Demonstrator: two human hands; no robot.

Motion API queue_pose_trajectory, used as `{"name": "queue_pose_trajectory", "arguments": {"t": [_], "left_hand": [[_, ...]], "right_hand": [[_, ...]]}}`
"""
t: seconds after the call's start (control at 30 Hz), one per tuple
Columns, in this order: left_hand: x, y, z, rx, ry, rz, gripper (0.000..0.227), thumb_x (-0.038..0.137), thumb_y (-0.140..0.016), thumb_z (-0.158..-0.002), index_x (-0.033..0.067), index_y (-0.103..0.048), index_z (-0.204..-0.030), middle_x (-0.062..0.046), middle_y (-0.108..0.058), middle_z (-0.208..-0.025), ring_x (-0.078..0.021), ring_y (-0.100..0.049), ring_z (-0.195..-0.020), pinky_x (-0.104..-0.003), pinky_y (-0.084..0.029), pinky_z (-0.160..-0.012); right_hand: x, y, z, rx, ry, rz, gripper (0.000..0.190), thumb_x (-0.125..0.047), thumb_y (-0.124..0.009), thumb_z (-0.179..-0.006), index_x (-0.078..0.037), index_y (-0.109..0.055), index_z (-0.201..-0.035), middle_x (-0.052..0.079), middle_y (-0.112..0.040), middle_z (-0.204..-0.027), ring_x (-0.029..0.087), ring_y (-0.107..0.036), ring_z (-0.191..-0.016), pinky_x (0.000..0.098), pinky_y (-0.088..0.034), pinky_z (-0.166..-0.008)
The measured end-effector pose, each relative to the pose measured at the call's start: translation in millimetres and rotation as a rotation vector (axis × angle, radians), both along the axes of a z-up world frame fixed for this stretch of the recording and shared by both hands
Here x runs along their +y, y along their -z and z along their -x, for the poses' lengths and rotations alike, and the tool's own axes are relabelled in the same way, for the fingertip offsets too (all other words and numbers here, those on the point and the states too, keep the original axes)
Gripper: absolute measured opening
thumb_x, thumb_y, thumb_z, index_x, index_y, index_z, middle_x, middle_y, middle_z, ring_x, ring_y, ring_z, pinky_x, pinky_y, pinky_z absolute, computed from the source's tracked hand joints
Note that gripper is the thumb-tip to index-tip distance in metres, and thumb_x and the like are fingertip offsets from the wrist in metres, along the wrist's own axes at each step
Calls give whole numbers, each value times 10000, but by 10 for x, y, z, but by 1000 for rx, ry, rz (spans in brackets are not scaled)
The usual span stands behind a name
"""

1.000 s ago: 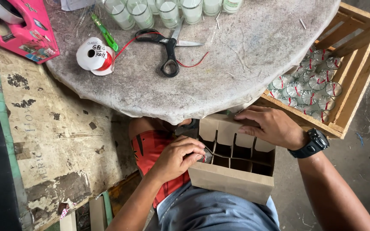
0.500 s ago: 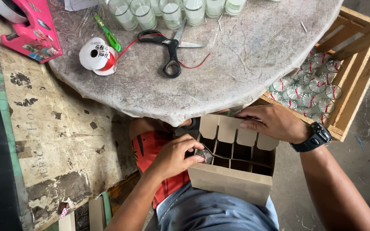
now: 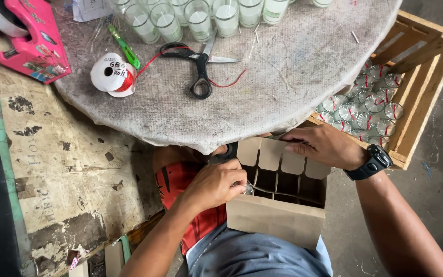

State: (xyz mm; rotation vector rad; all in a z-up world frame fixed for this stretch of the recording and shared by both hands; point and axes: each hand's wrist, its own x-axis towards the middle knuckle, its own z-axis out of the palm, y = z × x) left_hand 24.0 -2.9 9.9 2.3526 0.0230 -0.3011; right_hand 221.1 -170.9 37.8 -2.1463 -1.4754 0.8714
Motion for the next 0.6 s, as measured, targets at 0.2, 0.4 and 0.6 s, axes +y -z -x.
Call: {"name": "queue_pose_trajectory", "arguments": {"t": [0.2, 0.4, 0.6], "left_hand": [[27, -113, 116, -194, -37, 146, 120, 124, -584, -703, 149, -483, -643, -4, -563, -759, -188, -586, -640, -309, -487, -548], [87, -254, 127, -386, -147, 260, 93, 101, -563, -727, 125, -495, -669, -40, -624, -788, -203, -594, -619, -299, -490, -520], [90, -194, 52, -509, -290, 226, 87, 126, -571, -748, 134, -514, -683, -28, -645, -854, -174, -604, -608, -254, -494, -496]], "right_hand": [[-20, 59, -58, 68, 14, 41, 263, -307, -477, -839, -109, -605, -956, 151, -669, -839, 293, -675, -701, 346, -558, -565], [-42, 106, -105, 129, 91, 44, 315, -347, -450, -843, -104, -614, -960, 174, -660, -778, 291, -659, -664, 360, -528, -565], [-79, 85, -165, 209, 187, 84, 344, -350, -441, -839, -89, -642, -937, 144, -659, -694, 246, -645, -601, 312, -533, -540]]}}
